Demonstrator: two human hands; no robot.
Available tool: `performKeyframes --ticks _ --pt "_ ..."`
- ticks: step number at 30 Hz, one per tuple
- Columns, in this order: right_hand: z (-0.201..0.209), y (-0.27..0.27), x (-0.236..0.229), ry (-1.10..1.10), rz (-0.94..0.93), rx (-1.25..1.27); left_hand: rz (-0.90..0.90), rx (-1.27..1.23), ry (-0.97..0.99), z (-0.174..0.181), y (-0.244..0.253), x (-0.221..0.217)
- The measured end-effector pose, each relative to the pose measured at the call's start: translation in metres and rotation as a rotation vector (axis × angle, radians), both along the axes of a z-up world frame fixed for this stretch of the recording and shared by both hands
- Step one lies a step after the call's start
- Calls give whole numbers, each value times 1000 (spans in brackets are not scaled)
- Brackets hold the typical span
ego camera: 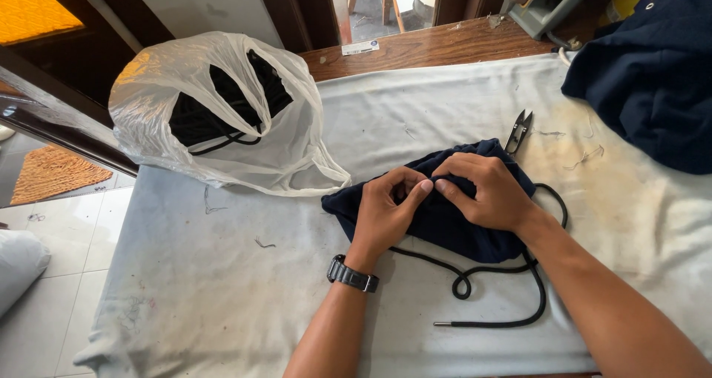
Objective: The person threads a black drawstring through the waistband of a navy blue garment by hand.
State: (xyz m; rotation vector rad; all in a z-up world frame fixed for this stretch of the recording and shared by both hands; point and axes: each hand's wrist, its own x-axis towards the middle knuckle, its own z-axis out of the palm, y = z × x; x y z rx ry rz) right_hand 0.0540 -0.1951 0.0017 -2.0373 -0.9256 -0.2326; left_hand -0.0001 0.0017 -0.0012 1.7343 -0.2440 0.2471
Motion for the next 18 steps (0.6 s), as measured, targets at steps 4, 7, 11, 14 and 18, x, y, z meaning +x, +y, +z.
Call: performKeyframes --ticks 4,7,11,14,18 --pt "-1 0 1 -16 2 1 3 4 12 0 0 0" --pt "0 0 1 -15 2 -1 4 2 12 1 0 1" --pt "0 0 1 -1 -1 -7 11 1 16 0 0 1" --pt "-1 0 1 1 -6 -5 18 0 18 0 0 1" --pt "-3 -1 2 17 -5 -16 2 -6 14 -1 0 1"
